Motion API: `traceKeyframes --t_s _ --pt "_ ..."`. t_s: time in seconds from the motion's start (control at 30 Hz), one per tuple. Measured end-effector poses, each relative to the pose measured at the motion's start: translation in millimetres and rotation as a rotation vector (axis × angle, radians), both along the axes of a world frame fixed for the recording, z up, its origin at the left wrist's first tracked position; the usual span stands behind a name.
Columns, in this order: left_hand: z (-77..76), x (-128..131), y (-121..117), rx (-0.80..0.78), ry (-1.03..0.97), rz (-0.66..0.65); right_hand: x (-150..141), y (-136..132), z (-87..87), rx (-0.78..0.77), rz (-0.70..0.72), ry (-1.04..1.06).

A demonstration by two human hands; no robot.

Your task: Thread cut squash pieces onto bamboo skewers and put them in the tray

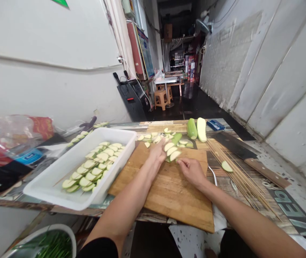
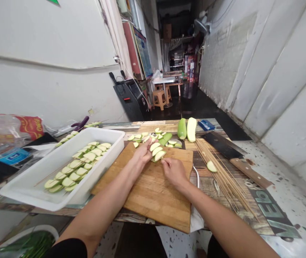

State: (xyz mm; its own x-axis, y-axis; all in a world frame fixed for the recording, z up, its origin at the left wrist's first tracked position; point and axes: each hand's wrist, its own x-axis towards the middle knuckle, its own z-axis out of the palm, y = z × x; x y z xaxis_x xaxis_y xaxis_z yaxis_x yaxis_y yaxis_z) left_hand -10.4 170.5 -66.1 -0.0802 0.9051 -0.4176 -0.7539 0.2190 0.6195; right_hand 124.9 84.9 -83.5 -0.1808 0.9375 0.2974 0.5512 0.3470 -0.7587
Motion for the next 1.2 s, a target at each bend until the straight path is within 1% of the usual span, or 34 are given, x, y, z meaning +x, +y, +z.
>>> traceKeyframes --t_s 0.23,0.37,0.47,0.57,0.67,0.73,0.87,1.07,1.2 --pt "2.1 3 -4 0.035 0.048 -0.049 1 1 -0.7 0.032 -0.008 0.018" --pt "-1.5 -3 -2 0.065 0.072 0.020 2 2 -1.3 0.045 -0.031 0.054" --pt "-4.2 -6 -1 0.070 0.149 0.095 3 2 -1.2 0.046 -0.047 0.100" --pt "-2.4 -5 -2 0.127 0.225 0.104 3 3 -1.7 0.030 -0.055 0.108" --pt "3.6 -1 -6 0.196 0.173 0.017 3 3 -3.0 0.023 -0.030 0.090" --pt "7.9 2 -8 0.192 0.098 -0.015 3 4 -4.3 0.031 -0.005 0.071" --pt "11.2 5 -10 0.195 0.040 0.005 3 4 -6.9 0.048 0.037 0.041" --pt "5.6 7 -7 0.151 0.030 0.020 4 5 -7.6 0.028 0.020 0.030" --pt "4.5 8 -7 0.158 0.059 0.034 4 5 -9.0 0.040 0.015 0.030"
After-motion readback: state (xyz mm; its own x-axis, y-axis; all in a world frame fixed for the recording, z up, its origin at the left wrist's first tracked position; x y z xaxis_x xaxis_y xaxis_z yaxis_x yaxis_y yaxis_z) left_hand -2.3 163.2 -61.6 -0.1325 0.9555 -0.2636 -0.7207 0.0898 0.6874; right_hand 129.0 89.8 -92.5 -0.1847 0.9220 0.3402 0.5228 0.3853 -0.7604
